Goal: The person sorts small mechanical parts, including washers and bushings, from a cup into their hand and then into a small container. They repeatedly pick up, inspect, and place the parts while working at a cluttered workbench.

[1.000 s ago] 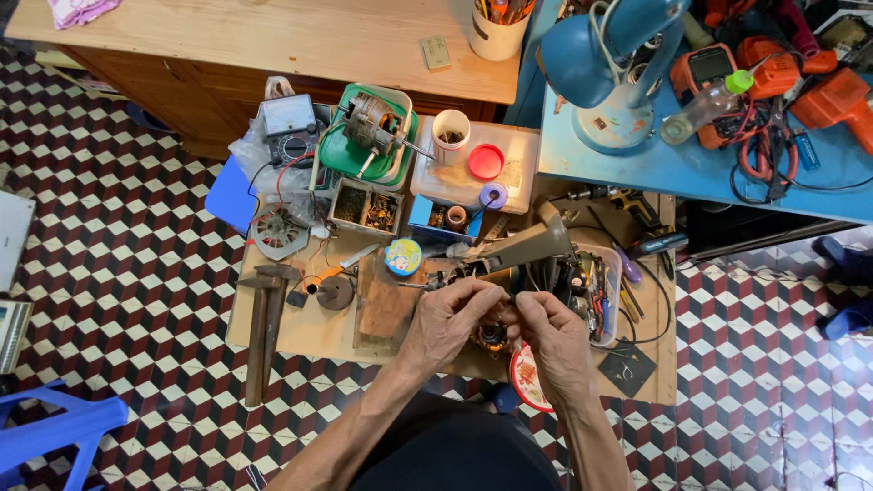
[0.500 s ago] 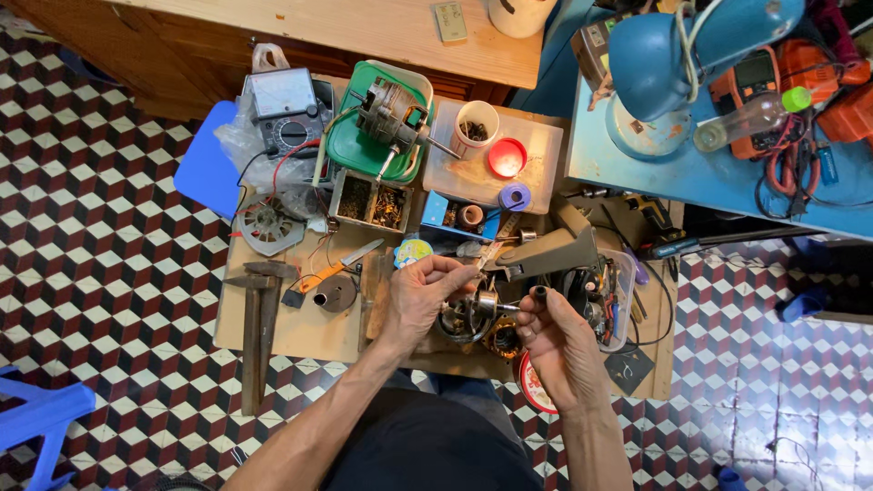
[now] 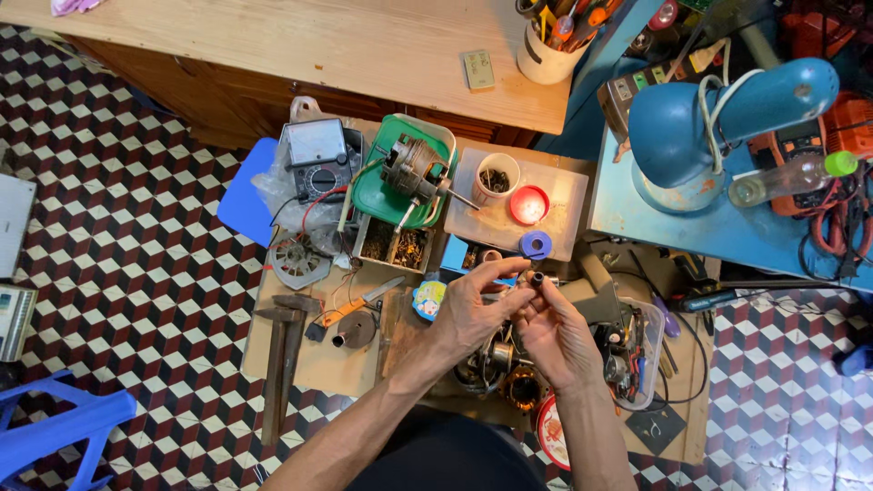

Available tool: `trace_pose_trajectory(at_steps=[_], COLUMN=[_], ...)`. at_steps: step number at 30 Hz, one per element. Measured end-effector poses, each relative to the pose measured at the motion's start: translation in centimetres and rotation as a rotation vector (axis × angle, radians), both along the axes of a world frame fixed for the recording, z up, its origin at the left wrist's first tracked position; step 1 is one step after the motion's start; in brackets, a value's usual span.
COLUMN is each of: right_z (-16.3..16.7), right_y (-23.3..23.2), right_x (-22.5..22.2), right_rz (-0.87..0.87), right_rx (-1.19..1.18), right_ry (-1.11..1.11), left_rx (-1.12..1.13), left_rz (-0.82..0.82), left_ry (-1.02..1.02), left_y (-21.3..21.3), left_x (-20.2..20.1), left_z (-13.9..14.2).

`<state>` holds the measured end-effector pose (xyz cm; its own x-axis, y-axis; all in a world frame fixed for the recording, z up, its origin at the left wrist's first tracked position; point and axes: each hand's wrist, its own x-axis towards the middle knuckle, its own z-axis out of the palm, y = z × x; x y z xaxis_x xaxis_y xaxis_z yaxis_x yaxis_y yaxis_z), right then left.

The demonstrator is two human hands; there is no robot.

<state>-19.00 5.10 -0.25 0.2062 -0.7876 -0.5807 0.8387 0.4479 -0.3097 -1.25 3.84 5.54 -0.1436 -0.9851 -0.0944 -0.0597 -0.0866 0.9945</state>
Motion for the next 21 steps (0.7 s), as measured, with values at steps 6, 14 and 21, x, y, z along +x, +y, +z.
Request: trace_pose_trajectory(at_steps=[6,14,21], right_z=[-0.1,-1.3,-1.2], right_y=[-4.3,-7.4,-8.2], right_x=[-0.3,-1.4,-2.2], right_rz=[0.030,0.033,0.025], right_rx=[-0.008,-0.038,-0.025], right_ry=[0.017,0.097,0.256], left_rx=[-0.119,-0.036,0.022], left_rz=[0.002,0.011,0.051], left_ry=[-0.112,-0.033,-0.074], left_y=[-4.7,-8.5,-10.2], left_x=[-1.5,-2.8,-3.0], left_z=[0.0,-1.9,-3.3])
